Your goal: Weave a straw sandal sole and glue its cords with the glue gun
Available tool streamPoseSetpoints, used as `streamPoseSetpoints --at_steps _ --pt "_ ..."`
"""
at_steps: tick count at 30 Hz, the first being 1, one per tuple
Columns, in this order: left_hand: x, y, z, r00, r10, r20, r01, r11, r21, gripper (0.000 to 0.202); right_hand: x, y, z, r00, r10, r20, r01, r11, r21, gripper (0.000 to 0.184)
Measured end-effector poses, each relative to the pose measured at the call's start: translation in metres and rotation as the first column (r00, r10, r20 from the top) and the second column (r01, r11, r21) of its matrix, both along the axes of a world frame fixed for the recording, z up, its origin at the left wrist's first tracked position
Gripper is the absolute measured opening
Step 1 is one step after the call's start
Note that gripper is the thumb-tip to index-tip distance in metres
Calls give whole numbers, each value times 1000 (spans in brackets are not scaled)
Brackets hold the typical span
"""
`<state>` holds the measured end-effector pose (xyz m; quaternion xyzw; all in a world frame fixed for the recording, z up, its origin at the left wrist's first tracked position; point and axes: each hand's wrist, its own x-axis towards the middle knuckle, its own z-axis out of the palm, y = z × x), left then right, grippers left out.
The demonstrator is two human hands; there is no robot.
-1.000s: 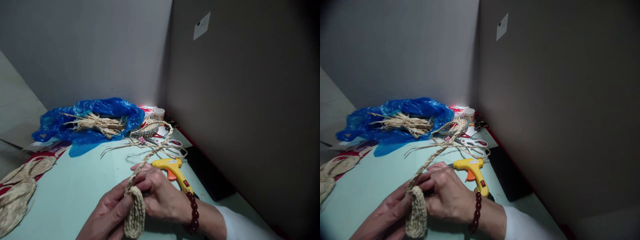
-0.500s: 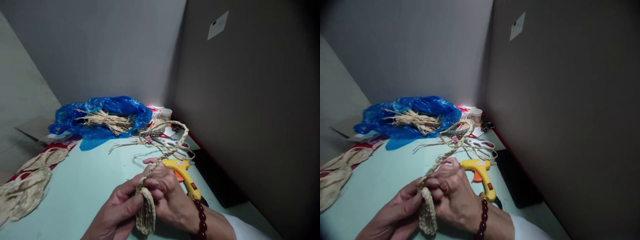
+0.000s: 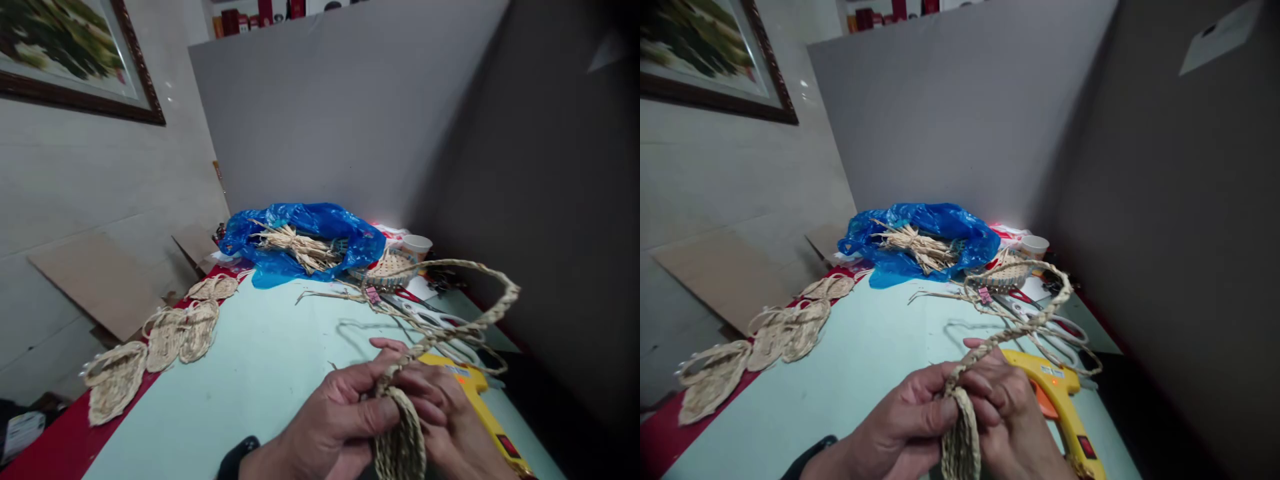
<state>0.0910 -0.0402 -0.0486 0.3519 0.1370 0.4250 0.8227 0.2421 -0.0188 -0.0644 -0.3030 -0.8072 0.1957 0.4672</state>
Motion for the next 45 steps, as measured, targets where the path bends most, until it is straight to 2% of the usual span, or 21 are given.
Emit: streamPoseSetpoints --at_steps 5,7,10,13,17,19,20,22,25,28,31,34,37,42,45 --pt "-1 0 4 1000 1 12 -1 1000 18 18 4 -2 -5 997 -34 73 23 990 141 18" --pt "-1 1 2 999 -13 41 13 1000 14 17 7 -5 -10 986 -137 95 123 982 147 17" --pt "0 4 -4 993 -53 103 51 998 27 21 10 -6 -14 953 -280 116 274 960 62 13" --pt "0 6 -6 994 -47 102 43 998 35 25 5 -4 -4 966 -215 144 213 977 24 12" --pt "-2 6 -2 1000 6 23 -7 999 44 23 -7 -3 15 990 -77 118 73 997 36 26" --pt "-6 4 0 995 85 -56 -84 996 19 30 -9 -3 19 988 -86 127 98 991 -91 26" --pt "-8 3 1 982 141 -126 -144 989 -20 42 -8 -3 19 989 -86 123 105 981 -162 21" --pt "-14 3 1 922 234 -310 -242 970 14 52 -2 -1 18 993 -69 91 94 948 -305 13" --pt "-21 4 3 800 370 -472 -316 929 192 54 8 2 25 999 -48 -1 42 889 -456 25" --pt "-22 2 7 653 527 -544 -403 850 340 42 14 2 38 994 -67 -89 22 900 -435 16" --pt "-21 -2 10 551 601 -579 -470 797 380 33 14 0 48 988 -1 -154 -56 929 -367 14" --pt "-20 -4 9 472 629 -618 -412 777 476 30 9 -2 46 985 20 -169 -76 941 -329 5" --pt "-20 -4 7 395 660 -639 -355 751 556 29 4 -2 39 981 10 -192 -80 929 -362 5" --pt "-20 -1 3 299 682 -667 -307 731 610 36 3 -1 33 949 -21 -315 -143 860 -490 2" --pt "-33 8 4 265 722 -639 -321 691 648 35 3 2 32 907 -85 -412 -180 807 -562 4"
